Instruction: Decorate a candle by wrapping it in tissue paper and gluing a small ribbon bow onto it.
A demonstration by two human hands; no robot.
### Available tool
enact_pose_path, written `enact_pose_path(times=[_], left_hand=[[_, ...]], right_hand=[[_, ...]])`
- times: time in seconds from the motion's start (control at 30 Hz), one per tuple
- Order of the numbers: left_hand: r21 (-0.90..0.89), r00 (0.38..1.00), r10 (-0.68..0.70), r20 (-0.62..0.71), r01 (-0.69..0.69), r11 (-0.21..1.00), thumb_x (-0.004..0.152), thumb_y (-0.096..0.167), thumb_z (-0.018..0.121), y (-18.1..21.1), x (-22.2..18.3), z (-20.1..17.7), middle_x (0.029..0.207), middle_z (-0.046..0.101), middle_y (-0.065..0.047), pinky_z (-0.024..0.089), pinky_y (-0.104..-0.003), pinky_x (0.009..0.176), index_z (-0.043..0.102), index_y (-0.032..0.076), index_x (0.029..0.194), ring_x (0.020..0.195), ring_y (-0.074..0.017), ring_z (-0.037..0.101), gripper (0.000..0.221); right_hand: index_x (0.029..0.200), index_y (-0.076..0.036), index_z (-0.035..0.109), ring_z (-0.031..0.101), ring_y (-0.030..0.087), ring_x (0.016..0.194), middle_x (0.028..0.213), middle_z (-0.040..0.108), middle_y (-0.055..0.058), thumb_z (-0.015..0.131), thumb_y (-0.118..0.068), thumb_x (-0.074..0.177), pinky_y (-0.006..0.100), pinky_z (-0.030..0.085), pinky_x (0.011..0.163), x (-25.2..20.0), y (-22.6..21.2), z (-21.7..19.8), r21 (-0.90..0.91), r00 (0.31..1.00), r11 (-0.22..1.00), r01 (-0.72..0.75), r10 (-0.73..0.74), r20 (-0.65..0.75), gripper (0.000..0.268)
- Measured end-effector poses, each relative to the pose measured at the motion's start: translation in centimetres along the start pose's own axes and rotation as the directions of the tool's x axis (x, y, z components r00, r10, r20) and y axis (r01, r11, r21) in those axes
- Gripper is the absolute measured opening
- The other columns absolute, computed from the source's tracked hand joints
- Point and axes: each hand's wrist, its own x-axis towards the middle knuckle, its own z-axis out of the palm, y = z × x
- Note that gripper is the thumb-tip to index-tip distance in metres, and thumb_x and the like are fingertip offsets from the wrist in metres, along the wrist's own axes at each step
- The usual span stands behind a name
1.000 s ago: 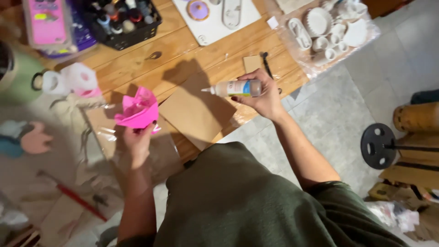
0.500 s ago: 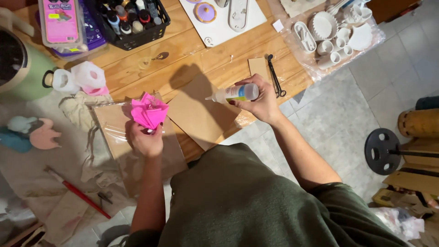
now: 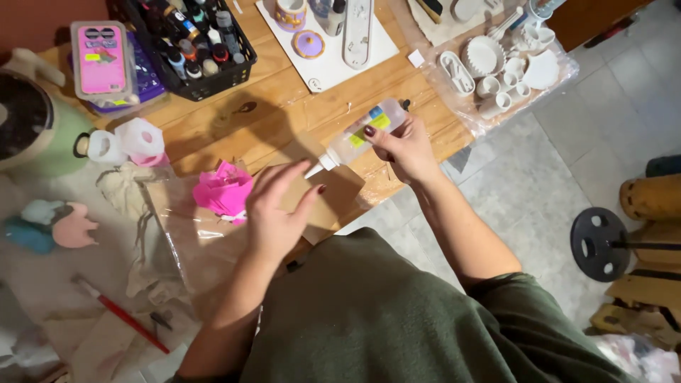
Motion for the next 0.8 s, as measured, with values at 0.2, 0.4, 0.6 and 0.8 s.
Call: enact_pose_path(times=[0.2,0.4,0.6,0.8], left_hand=[[0.002,0.986,0.084,-0.148,-0.084,0.996,0.089,-0.001,0.081,2.2,1.3,1.6,0.097,0.076,-0.010,0.057,-0.034,0.079,0.074,0.002,0.106,0.088,-0.0243,0.073,0.019],[-0.027,0.974,0.095,-0.207,-0.103,0.994,0.092,-0.006,0.076,2.5,1.4,1.2,0.099,0.076,-0.010,0.059,-0.032,0.083,0.073,0.001,0.105,0.091,-0.0230,0.074,0.015],[-0.199,0.994,0.007,-0.107,-0.028,0.980,0.099,-0.009,0.066,4.0,2.3,1.4,0.109,0.076,-0.013,0.060,-0.030,0.088,0.071,-0.003,0.115,0.099,-0.0217,0.075,0.018],[-0.286,0.989,-0.014,-0.148,-0.029,0.958,0.096,-0.002,0.076,2.5,1.6,3.2,0.109,0.076,-0.014,0.060,-0.030,0.090,0.072,-0.003,0.114,0.100,-0.0208,0.075,0.018]], right_hand=[[0.106,-0.001,0.066,0.041,0.006,0.056,0.082,0.062,0.000,0.076,-0.020,0.094,0.023,0.031,0.049,0.0,-2.2,0.7,0.207,0.987,0.976,-0.065,0.094,-0.132,0.024],[0.102,-0.003,0.061,0.041,0.008,0.052,0.074,0.058,0.003,0.076,-0.030,0.096,0.023,0.030,0.047,-0.7,-2.0,-0.8,0.315,0.978,0.947,-0.057,0.116,-0.172,0.031],[0.098,-0.007,0.058,0.041,0.010,0.051,0.073,0.058,0.004,0.075,-0.036,0.096,0.024,0.030,0.045,-1.1,-2.1,-1.0,0.407,0.964,0.905,-0.125,0.207,-0.165,0.034],[0.106,-0.006,0.059,0.042,0.010,0.052,0.077,0.060,0.006,0.074,-0.035,0.098,0.023,0.031,0.046,-1.1,-1.6,-1.0,0.391,0.968,0.912,-0.124,0.198,-0.154,0.034]])
